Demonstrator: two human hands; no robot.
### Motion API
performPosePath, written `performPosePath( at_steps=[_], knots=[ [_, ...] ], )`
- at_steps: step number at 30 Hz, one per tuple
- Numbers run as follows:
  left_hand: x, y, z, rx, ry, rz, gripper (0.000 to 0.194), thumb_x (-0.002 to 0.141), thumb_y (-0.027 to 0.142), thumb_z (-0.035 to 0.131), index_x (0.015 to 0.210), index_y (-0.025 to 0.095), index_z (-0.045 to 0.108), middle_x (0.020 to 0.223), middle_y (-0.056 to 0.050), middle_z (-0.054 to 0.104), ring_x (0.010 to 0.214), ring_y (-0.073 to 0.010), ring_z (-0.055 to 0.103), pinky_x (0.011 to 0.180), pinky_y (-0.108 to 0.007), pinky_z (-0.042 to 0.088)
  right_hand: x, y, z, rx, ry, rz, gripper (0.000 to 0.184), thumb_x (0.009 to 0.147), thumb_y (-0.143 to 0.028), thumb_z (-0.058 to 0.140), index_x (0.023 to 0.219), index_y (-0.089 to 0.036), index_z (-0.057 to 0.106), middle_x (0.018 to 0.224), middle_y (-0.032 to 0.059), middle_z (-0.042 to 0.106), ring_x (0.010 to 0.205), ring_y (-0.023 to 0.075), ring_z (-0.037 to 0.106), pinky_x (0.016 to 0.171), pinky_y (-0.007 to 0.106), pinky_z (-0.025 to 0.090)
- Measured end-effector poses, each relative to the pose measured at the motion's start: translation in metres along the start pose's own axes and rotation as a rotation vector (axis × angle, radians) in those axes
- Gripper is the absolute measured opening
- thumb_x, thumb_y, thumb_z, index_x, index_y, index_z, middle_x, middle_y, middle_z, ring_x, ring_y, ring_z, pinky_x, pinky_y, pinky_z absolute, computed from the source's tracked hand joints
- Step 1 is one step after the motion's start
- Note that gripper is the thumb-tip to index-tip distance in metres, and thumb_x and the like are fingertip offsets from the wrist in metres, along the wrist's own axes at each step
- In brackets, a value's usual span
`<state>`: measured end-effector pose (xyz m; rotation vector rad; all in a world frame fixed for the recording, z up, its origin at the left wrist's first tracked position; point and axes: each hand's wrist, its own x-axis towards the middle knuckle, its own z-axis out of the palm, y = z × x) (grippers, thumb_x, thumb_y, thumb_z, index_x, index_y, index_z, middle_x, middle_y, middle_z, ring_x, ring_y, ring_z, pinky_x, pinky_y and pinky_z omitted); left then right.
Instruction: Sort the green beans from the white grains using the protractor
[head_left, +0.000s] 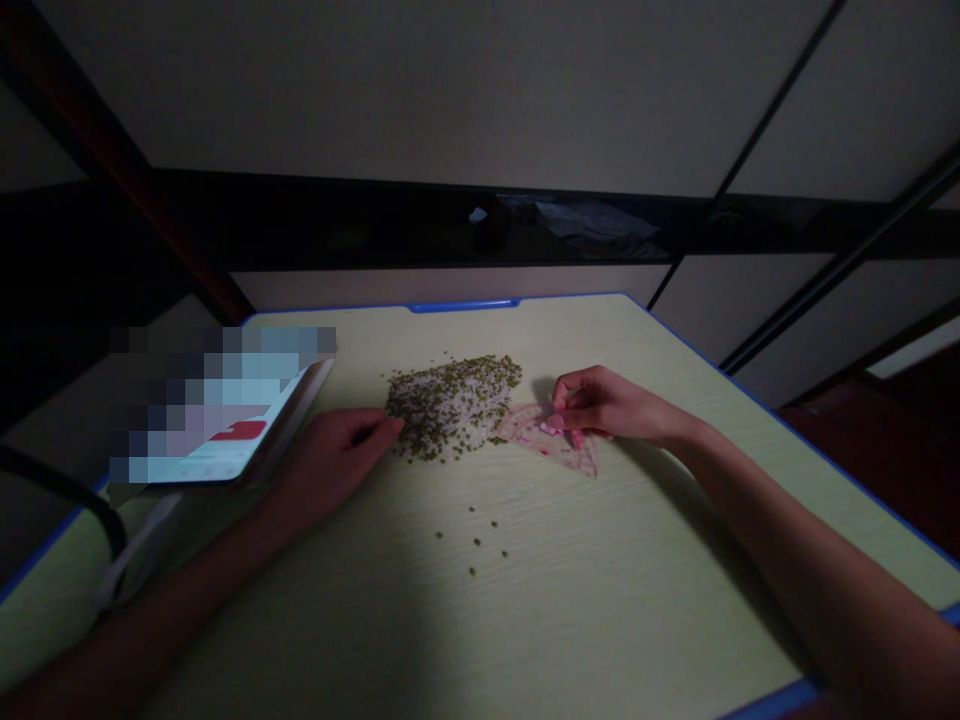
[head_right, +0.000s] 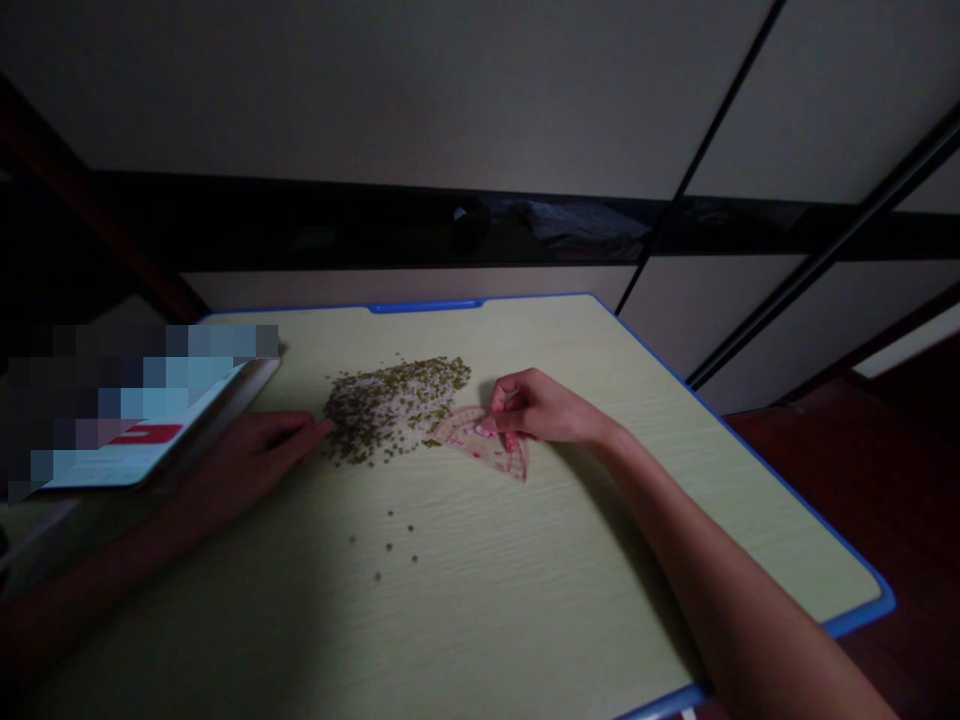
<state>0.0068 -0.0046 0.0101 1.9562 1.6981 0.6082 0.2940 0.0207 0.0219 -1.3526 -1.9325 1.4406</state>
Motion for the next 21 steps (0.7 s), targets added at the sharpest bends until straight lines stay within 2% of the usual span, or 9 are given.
performPosePath(
  at_steps=[12, 21],
  knots=[
    [0.001, -0.001, 0.000, 0.019, 0.006, 0.006, 0.036, 0.074, 0.044, 0.039, 0.049, 0.020, 0.036, 0.047, 0.006, 0.033, 0.047, -0.0103, 0.036, 0.048, -0.023, 0.026, 0.002, -0.001, 0.006, 0.004, -0.017, -0.024, 0.025, 0.068, -0.033, 0.066, 0.066, -0.016, 0.048, 0.045, -0.0029, 0.056, 0.036, 0.0033, 0.033, 0.038, 0.020, 0.020],
    [0.001, -0.001, 0.001, -0.003, 0.003, 0.008, 0.036, 0.075, 0.044, 0.039, 0.049, 0.019, 0.035, 0.047, 0.007, 0.030, 0.048, -0.0094, 0.033, 0.048, -0.023, 0.024, 0.002, -0.006, 0.011, 0.011, 0.011, -0.029, 0.019, 0.067, -0.025, 0.064, 0.065, -0.016, 0.048, 0.044, -0.0043, 0.054, 0.037, 0.0031, 0.035, 0.040, 0.020, 0.024]
  ],
)
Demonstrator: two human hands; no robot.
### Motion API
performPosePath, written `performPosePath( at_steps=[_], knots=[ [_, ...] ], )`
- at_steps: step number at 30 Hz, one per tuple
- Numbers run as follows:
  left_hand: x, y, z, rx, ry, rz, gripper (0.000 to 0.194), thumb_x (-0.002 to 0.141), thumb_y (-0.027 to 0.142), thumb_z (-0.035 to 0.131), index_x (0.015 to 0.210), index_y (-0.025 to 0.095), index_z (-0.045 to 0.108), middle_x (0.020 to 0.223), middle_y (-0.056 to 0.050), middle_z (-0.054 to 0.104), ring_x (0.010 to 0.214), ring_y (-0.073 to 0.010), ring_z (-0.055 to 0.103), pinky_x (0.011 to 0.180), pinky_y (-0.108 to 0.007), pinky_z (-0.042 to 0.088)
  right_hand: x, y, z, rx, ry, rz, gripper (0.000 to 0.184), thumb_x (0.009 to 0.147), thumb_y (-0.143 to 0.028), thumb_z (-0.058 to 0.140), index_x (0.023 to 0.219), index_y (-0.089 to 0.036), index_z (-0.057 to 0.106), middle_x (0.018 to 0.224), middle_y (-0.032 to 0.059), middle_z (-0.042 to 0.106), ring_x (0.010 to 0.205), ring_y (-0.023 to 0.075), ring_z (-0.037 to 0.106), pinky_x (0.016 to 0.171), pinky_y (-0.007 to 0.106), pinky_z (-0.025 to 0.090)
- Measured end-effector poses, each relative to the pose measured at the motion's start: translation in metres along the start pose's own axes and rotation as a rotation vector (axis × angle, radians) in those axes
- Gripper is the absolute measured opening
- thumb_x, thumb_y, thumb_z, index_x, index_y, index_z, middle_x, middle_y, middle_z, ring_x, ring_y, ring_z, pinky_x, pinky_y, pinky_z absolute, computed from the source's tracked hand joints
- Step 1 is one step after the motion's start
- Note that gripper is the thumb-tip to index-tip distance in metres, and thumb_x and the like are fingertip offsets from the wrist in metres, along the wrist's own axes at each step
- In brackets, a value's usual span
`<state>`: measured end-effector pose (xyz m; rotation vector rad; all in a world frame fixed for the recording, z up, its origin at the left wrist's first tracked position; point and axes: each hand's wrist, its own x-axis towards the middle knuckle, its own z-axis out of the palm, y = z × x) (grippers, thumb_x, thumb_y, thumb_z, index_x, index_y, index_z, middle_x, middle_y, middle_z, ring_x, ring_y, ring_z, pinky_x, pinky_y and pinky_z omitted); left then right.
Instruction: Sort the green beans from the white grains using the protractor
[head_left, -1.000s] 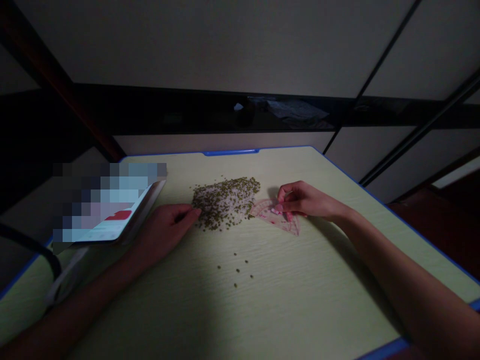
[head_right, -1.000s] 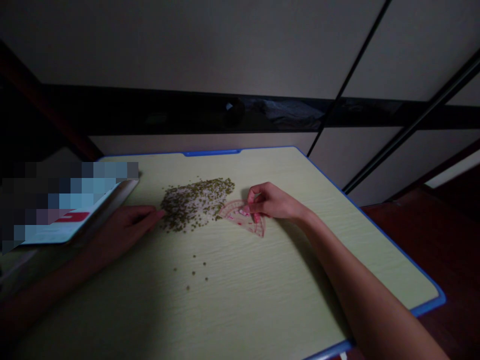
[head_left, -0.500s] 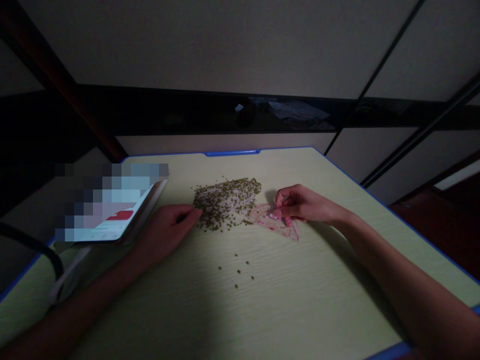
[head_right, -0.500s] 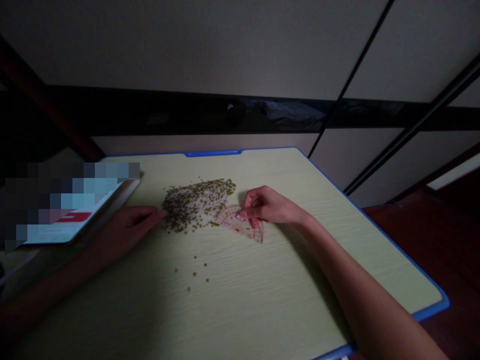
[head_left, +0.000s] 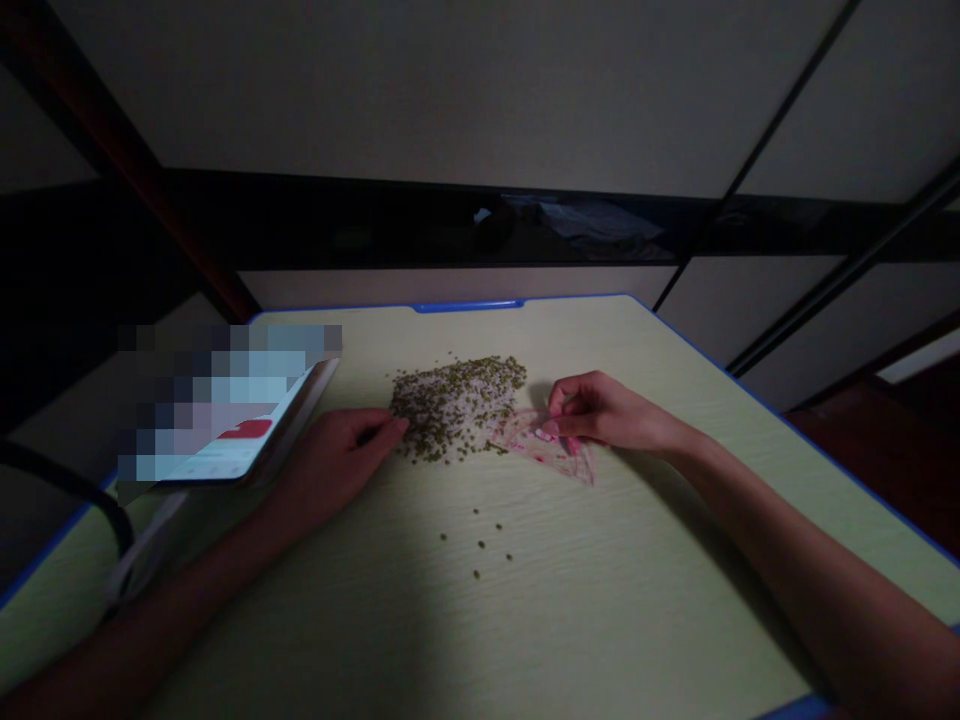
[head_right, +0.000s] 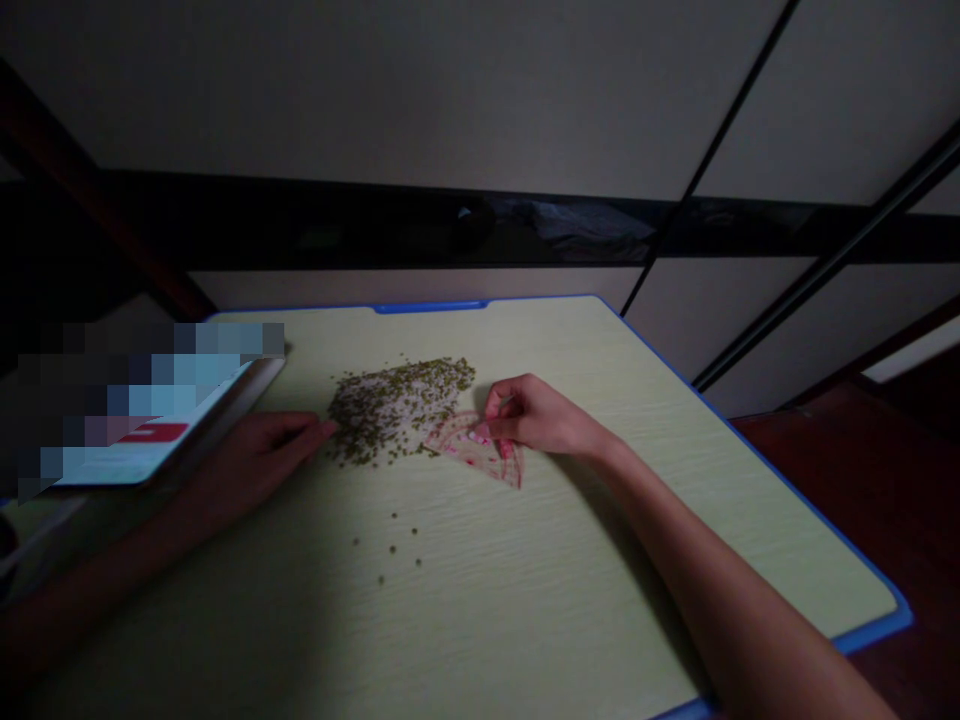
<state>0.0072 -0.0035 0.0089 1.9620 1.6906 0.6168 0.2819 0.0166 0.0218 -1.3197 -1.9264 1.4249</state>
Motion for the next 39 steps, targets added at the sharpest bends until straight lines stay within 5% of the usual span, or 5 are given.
performPosePath(
  at_steps=[17, 39],
  knots=[
    [-0.002, 0.002, -0.002, 0.001, -0.012, -0.012, 0.035, 0.076, 0.042, 0.040, 0.050, 0.019, 0.034, 0.049, 0.007, 0.030, 0.050, -0.0099, 0.033, 0.050, -0.023, 0.024, 0.004, 0.006, 0.004, 0.021, 0.003, -0.064, 0.017, 0.067, -0.025, 0.065, 0.066, -0.014, 0.051, 0.047, -0.0034, 0.054, 0.041, 0.0061, 0.046, 0.041, 0.020, 0.033],
    [0.000, -0.003, 0.001, 0.006, 0.010, 0.022, 0.037, 0.076, 0.044, 0.039, 0.049, 0.020, 0.033, 0.048, 0.007, 0.029, 0.047, -0.0096, 0.032, 0.047, -0.023, 0.024, 0.007, 0.001, 0.016, 0.018, 0.044, -0.075, 0.018, 0.066, -0.027, 0.066, 0.066, -0.014, 0.053, 0.046, -0.0025, 0.053, 0.041, 0.0060, 0.044, 0.040, 0.019, 0.031]
  ],
)
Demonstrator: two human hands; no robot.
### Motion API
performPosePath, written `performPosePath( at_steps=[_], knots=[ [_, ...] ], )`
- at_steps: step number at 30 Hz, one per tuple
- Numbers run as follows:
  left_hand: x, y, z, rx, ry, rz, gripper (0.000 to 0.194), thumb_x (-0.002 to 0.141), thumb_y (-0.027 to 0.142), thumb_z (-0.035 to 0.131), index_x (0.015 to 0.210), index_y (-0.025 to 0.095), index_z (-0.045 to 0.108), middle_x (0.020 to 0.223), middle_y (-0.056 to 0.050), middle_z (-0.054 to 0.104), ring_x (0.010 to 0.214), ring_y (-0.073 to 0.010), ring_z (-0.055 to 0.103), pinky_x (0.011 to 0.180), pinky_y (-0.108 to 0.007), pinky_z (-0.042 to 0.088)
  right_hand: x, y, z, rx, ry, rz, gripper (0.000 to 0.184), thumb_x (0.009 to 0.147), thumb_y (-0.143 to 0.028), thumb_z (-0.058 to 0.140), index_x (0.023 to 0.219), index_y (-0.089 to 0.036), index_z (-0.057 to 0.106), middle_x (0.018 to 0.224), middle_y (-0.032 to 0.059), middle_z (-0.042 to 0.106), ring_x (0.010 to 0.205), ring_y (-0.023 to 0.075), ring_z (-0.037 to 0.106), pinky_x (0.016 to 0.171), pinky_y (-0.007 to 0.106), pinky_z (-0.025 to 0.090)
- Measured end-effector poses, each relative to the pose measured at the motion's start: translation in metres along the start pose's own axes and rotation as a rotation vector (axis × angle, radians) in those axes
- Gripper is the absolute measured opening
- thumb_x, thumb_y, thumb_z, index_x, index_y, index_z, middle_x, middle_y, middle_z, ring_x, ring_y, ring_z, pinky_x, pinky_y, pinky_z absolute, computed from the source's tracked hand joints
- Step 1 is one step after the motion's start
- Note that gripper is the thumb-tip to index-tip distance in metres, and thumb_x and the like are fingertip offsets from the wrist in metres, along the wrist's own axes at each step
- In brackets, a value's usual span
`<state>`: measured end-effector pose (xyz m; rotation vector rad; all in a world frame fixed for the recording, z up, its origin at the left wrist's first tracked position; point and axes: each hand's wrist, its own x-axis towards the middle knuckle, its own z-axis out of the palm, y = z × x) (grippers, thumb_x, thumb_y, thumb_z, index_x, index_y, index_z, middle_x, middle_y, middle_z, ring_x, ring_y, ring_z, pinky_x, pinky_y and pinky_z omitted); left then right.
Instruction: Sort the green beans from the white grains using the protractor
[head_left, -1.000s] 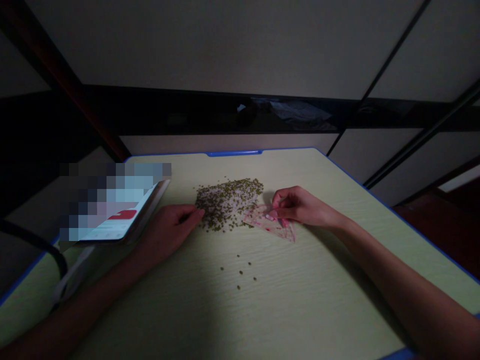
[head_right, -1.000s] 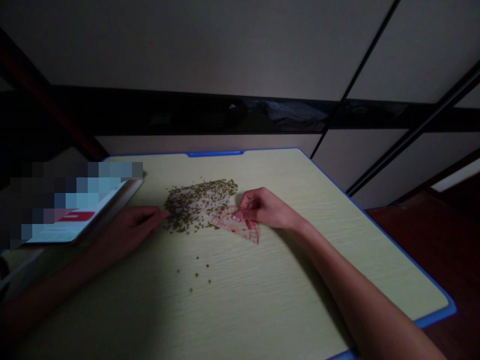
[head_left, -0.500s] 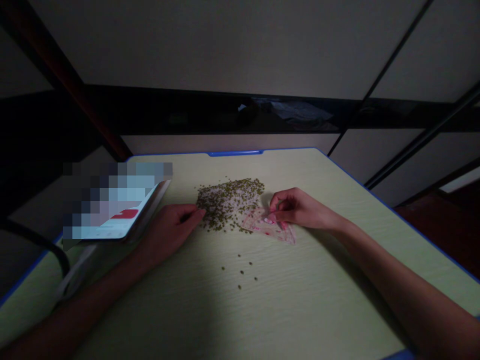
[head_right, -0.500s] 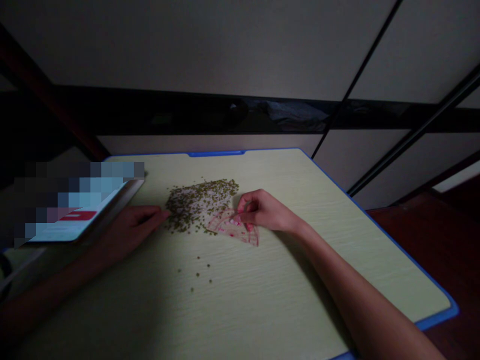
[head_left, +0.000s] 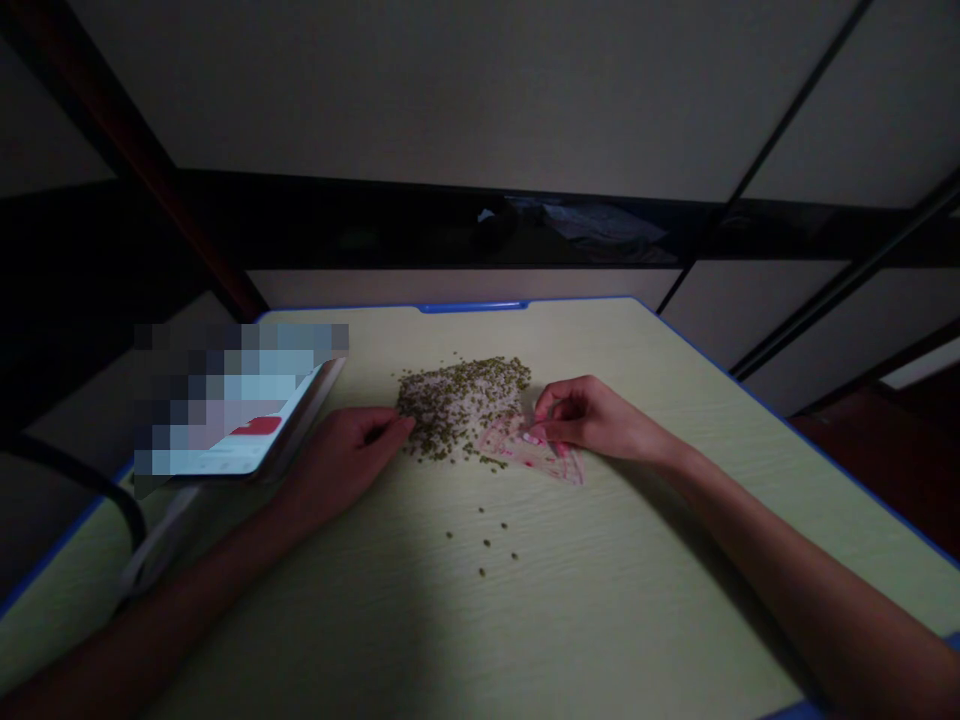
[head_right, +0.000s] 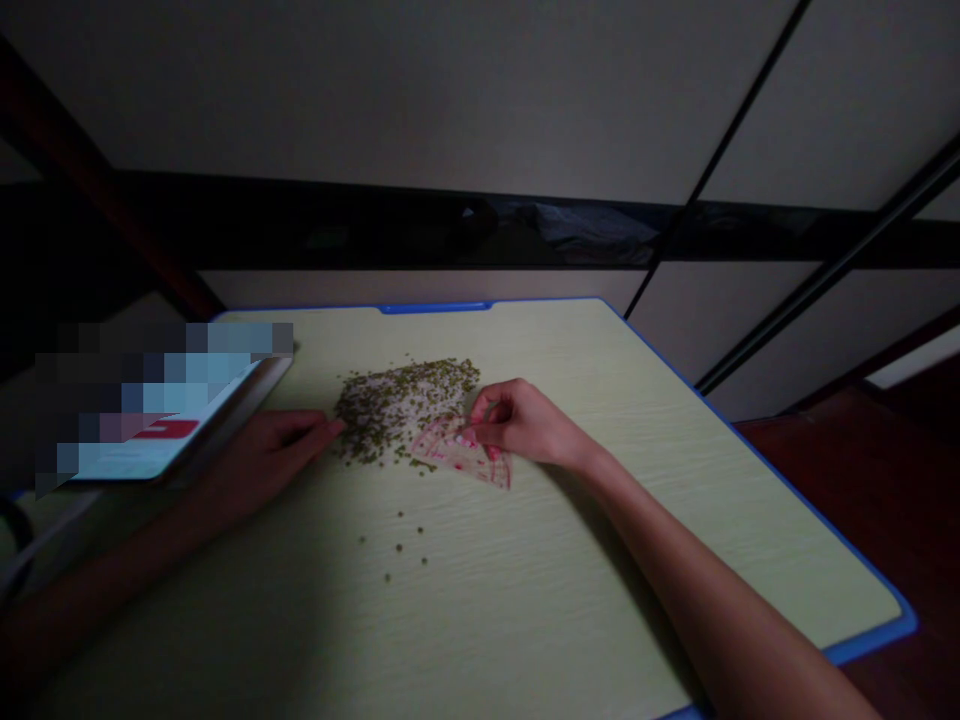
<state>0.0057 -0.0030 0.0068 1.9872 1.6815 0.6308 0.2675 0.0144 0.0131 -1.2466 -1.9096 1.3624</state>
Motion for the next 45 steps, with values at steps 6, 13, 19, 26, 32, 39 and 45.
performPosePath(
  at_steps=[6, 13, 19, 26, 32, 39, 45],
  knots=[
    [0.000, 0.001, -0.001, 0.013, 0.002, -0.005, 0.037, 0.075, 0.044, 0.039, 0.048, 0.020, 0.034, 0.047, 0.006, 0.031, 0.047, -0.0101, 0.034, 0.048, -0.023, 0.025, 0.001, -0.002, 0.004, -0.014, 0.016, -0.011, 0.016, 0.066, -0.025, 0.066, 0.067, -0.014, 0.053, 0.046, -0.0026, 0.052, 0.041, 0.0062, 0.043, 0.041, 0.020, 0.031],
    [0.000, 0.000, 0.000, 0.014, 0.005, 0.008, 0.037, 0.075, 0.045, 0.039, 0.049, 0.020, 0.033, 0.047, 0.006, 0.030, 0.047, -0.0103, 0.032, 0.047, -0.023, 0.024, 0.003, 0.003, 0.003, -0.034, -0.022, -0.049, 0.015, 0.067, -0.026, 0.064, 0.067, -0.014, 0.055, 0.049, -0.0021, 0.052, 0.042, 0.0071, 0.045, 0.042, 0.021, 0.033],
    [-0.001, 0.000, -0.001, 0.012, -0.002, 0.008, 0.037, 0.076, 0.044, 0.039, 0.049, 0.020, 0.035, 0.047, 0.007, 0.031, 0.047, -0.0102, 0.033, 0.047, -0.023, 0.025, 0.002, 0.000, 0.005, -0.018, -0.043, -0.030, 0.012, 0.068, -0.024, 0.062, 0.068, -0.014, 0.056, 0.049, -0.0023, 0.053, 0.042, 0.0061, 0.043, 0.041, 0.020, 0.030],
    [0.000, 0.001, 0.000, 0.003, -0.001, 0.001, 0.037, 0.075, 0.044, 0.039, 0.048, 0.020, 0.033, 0.048, 0.007, 0.029, 0.047, -0.0100, 0.032, 0.047, -0.023, 0.024, 0.002, -0.004, 0.012, -0.049, -0.009, -0.063, 0.011, 0.068, -0.022, 0.063, 0.070, -0.013, 0.058, 0.050, -0.0030, 0.050, 0.043, 0.0057, 0.040, 0.042, 0.020, 0.030],
    [-0.001, 0.001, 0.000, 0.017, 0.003, 0.006, 0.037, 0.075, 0.046, 0.038, 0.048, 0.020, 0.033, 0.048, 0.006, 0.030, 0.049, -0.0104, 0.033, 0.048, -0.023, 0.025, 0.005, -0.008, 0.022, -0.058, 0.019, -0.069, 0.010, 0.069, -0.021, 0.063, 0.072, -0.012, 0.059, 0.049, -0.0040, 0.047, 0.043, 0.0063, 0.038, 0.043, 0.021, 0.028],
    [-0.001, 0.002, 0.000, 0.018, 0.007, 0.001, 0.037, 0.075, 0.045, 0.036, 0.049, 0.020, 0.033, 0.049, 0.005, 0.031, 0.050, -0.0104, 0.034, 0.048, -0.023, 0.024, 0.005, -0.012, 0.036, -0.035, 0.005, -0.097, 0.009, 0.070, -0.016, 0.062, 0.076, -0.009, 0.062, 0.049, -0.0058, 0.042, 0.044, 0.0054, 0.034, 0.042, 0.020, 0.026],
    [-0.001, 0.000, 0.001, 0.029, 0.011, 0.016, 0.036, 0.075, 0.045, 0.037, 0.049, 0.019, 0.033, 0.048, 0.005, 0.032, 0.049, -0.0104, 0.034, 0.048, -0.024, 0.022, 0.003, -0.012, 0.042, 0.000, -0.033, -0.138, 0.011, 0.068, -0.020, 0.066, 0.074, -0.011, 0.064, 0.051, -0.0055, 0.042, 0.046, 0.0059, 0.037, 0.044, 0.021, 0.028]
  ],
)
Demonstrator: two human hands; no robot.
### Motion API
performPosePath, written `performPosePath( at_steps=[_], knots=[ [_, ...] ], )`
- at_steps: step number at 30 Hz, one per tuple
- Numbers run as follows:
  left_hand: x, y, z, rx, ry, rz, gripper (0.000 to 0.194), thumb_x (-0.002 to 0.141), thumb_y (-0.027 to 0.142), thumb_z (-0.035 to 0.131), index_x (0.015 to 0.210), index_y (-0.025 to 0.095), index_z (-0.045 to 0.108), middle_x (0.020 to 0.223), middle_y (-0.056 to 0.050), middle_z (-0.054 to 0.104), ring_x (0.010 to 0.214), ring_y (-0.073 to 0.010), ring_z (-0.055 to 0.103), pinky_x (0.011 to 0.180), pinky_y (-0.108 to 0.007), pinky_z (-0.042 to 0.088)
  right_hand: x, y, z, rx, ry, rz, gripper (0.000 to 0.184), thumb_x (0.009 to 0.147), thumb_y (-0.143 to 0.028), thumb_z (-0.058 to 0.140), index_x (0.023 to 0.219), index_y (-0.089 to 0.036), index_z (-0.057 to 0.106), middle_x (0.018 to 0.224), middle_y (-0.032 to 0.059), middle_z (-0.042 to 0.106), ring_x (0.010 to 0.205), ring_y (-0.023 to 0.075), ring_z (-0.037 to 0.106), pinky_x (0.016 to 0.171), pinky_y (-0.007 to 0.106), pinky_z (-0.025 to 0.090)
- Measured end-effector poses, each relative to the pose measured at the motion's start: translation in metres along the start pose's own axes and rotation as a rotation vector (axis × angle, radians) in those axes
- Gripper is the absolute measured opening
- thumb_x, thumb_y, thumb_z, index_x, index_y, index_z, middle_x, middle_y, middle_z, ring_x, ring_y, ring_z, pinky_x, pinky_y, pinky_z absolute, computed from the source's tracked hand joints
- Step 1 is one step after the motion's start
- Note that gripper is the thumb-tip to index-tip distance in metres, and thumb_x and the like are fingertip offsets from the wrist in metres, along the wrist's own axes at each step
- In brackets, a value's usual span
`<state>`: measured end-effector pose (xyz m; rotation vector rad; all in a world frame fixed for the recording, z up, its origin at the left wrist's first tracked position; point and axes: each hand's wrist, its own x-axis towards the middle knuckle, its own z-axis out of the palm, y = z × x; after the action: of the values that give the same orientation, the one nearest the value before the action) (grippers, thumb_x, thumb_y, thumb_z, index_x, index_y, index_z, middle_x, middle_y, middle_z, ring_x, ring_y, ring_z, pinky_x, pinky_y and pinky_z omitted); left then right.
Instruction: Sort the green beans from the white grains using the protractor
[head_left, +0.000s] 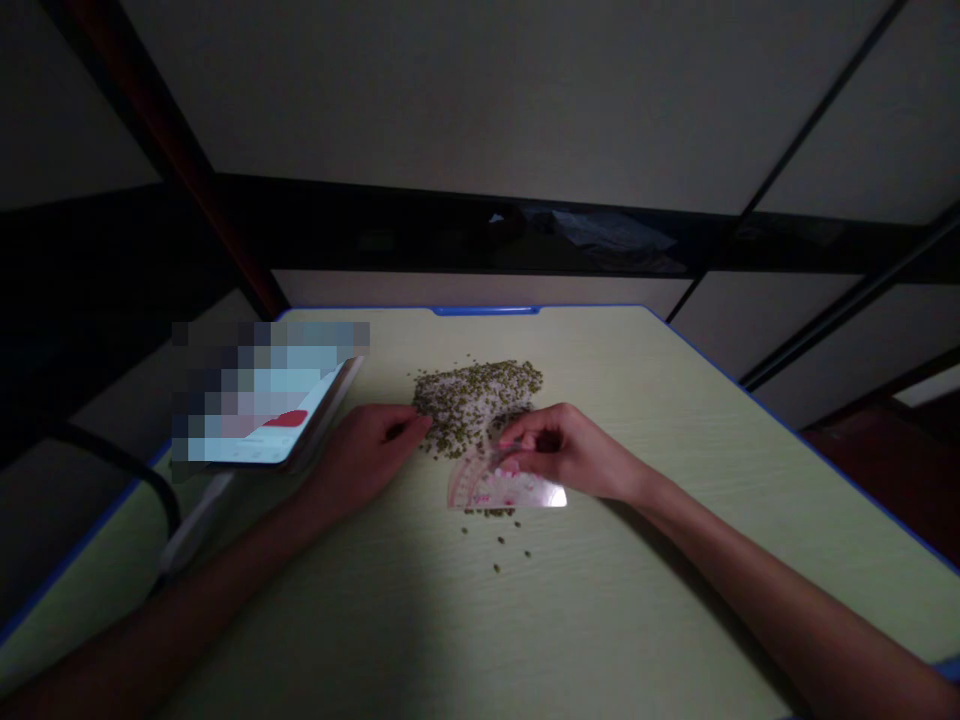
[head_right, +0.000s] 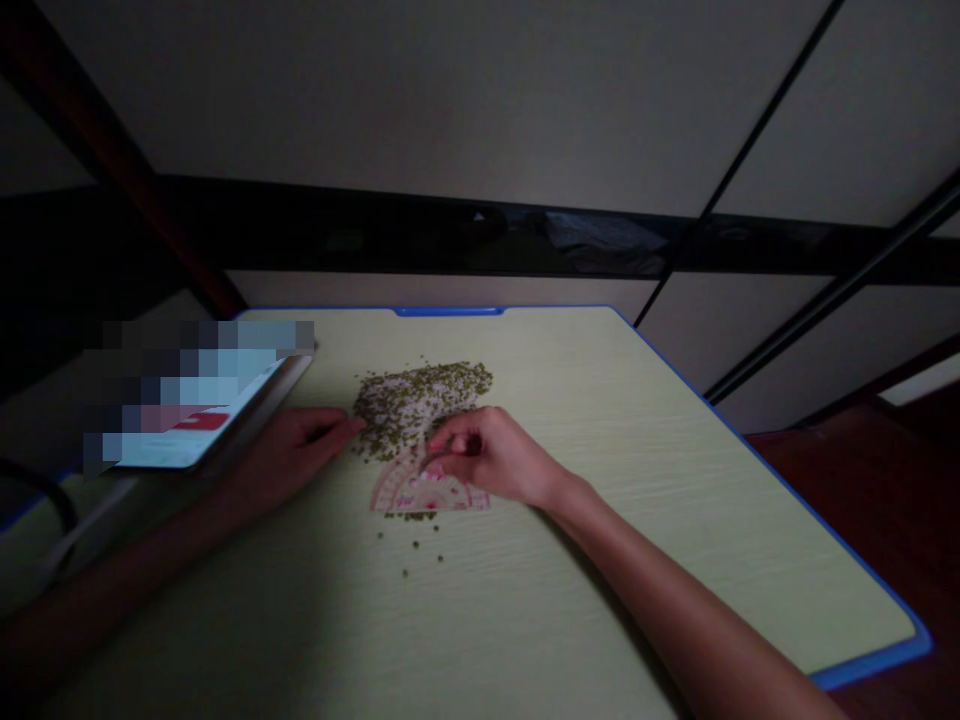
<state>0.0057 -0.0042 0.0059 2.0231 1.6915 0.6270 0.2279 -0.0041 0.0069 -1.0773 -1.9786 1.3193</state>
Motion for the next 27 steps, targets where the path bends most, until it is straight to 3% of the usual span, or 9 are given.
performPosePath(
  at_steps=[11, 16, 19, 27],
  knots=[
    [0.001, -0.002, 0.001, -0.010, 0.010, -0.009, 0.037, 0.075, 0.045, 0.037, 0.048, 0.019, 0.033, 0.048, 0.005, 0.031, 0.049, -0.0101, 0.034, 0.048, -0.024, 0.023, -0.007, 0.003, 0.010, -0.033, -0.155, -0.083, 0.014, 0.069, -0.022, 0.067, 0.077, -0.010, 0.065, 0.055, -0.0043, 0.046, 0.049, 0.0061, 0.040, 0.044, 0.020, 0.028],
    [0.000, 0.000, 0.000, -0.016, 0.002, -0.015, 0.037, 0.074, 0.045, 0.037, 0.048, 0.019, 0.033, 0.048, 0.006, 0.030, 0.048, -0.0098, 0.033, 0.048, -0.024, 0.023, -0.009, -0.008, 0.011, 0.017, -0.235, -0.016, 0.014, 0.068, -0.020, 0.068, 0.075, -0.010, 0.062, 0.053, -0.0038, 0.052, 0.047, 0.0054, 0.042, 0.043, 0.019, 0.028],
    [0.000, 0.000, 0.000, -0.022, -0.007, -0.019, 0.037, 0.075, 0.046, 0.036, 0.048, 0.019, 0.034, 0.049, 0.005, 0.031, 0.049, -0.0101, 0.033, 0.048, -0.024, 0.023, -0.010, -0.011, -0.004, 0.113, -0.259, 0.039, 0.014, 0.068, -0.021, 0.067, 0.074, -0.011, 0.060, 0.053, -0.0039, 0.053, 0.046, 0.0053, 0.043, 0.043, 0.018, 0.029],
    [0.002, -0.001, 0.000, -0.026, -0.010, -0.015, 0.038, 0.074, 0.047, 0.036, 0.048, 0.020, 0.032, 0.050, 0.006, 0.029, 0.049, -0.0101, 0.032, 0.049, -0.024, 0.024, -0.020, 0.014, -0.083, 0.029, 0.156, 0.124, 0.025, 0.063, -0.030, 0.073, 0.072, -0.011, 0.058, 0.050, -0.0036, 0.054, 0.043, 0.0047, 0.041, 0.043, 0.019, 0.027]
  ],
)
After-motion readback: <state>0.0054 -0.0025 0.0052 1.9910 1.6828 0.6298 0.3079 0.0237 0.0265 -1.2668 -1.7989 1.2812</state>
